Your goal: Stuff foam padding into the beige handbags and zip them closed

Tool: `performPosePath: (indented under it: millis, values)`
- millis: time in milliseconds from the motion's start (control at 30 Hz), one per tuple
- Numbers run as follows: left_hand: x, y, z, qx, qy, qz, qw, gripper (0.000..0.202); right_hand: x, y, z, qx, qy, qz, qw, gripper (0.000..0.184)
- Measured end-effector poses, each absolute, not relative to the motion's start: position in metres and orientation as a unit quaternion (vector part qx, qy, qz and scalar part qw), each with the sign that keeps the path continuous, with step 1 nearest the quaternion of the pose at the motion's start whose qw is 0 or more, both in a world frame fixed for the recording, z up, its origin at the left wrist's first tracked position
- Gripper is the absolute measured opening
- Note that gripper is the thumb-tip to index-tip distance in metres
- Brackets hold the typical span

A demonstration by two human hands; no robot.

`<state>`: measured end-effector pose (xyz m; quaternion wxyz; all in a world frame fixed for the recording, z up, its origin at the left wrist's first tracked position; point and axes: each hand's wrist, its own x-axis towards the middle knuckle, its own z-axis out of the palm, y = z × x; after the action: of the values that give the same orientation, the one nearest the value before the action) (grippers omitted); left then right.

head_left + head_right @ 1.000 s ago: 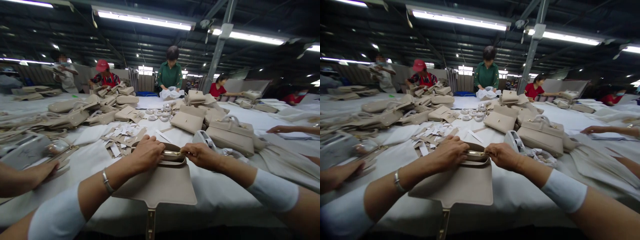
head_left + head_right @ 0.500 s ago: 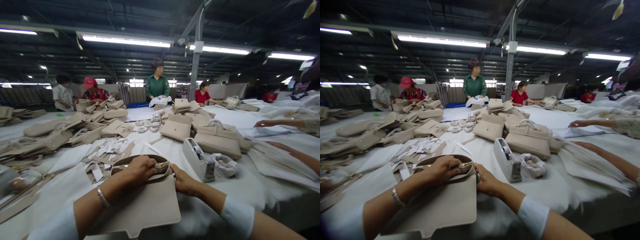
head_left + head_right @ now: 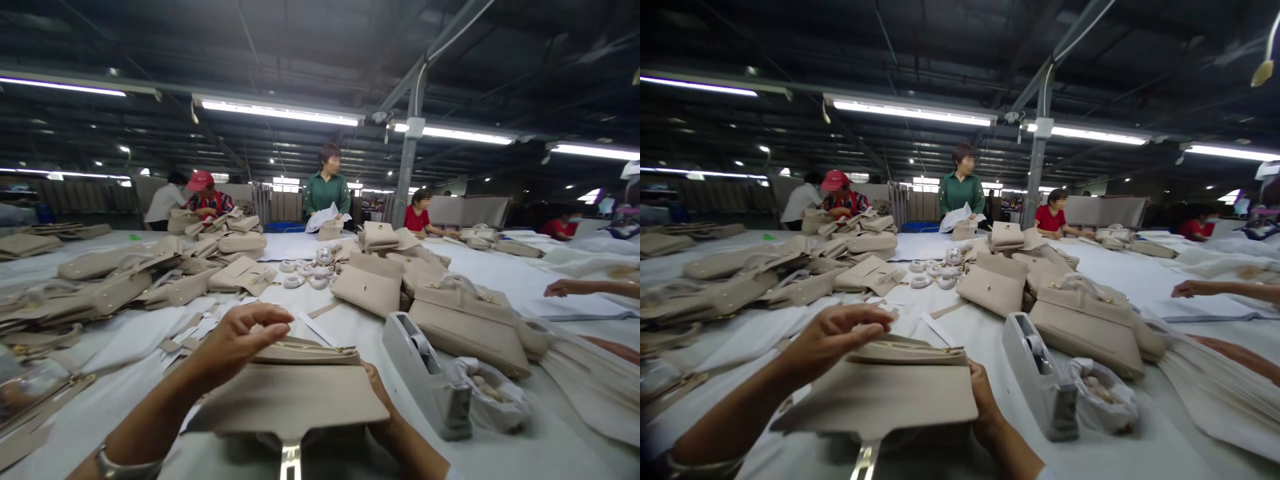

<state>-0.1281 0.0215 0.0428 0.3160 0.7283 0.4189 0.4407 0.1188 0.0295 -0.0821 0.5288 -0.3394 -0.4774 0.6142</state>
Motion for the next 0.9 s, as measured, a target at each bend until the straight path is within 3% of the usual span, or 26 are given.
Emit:
performPosePath:
  millis: [100,267,333,433,533,633,767,900]
  values:
    - [-0.158,0.038,0.028,0.598,0.429,0.571,0.363,0.039,0.117,0.039,-0.084,-0.33,-0.441,0.643,0.533,0.048]
    - [-0.162,0.058,-0.034,0.494,0.418,0.705,0.29,0.049,0.115,0.049,-0.089,-0.328,-0.4,0.688,0.509,0.047]
    - [-0.156,0.06,-0.055,0.525,0.46,0.683,0.217,0.053,0.117,0.047,-0.089,-0.343,-0.413,0.684,0.494,0.051]
    - [-0.157,0.061,-0.073,0.67,0.488,0.547,0.117,0.048,0.124,0.039,-0.089,-0.369,-0.457,0.655,0.475,0.063]
    - [-0.169,0.062,-0.081,0.749,0.479,0.442,0.117,0.037,0.13,0.032,-0.092,-0.385,-0.506,0.63,0.446,0.071]
    - [-0.181,0.064,-0.085,0.699,0.508,0.477,0.161,0.037,0.128,0.028,-0.095,-0.437,-0.495,0.593,0.461,0.074]
    - [-0.183,0.065,-0.092,0.572,0.549,0.571,0.211,0.034,0.112,0.034,-0.088,-0.478,-0.437,0.575,0.501,0.063]
    - [-0.174,0.067,-0.104,0.517,0.579,0.612,0.15,0.031,0.106,0.064,-0.062,-0.446,-0.405,0.606,0.519,0.048]
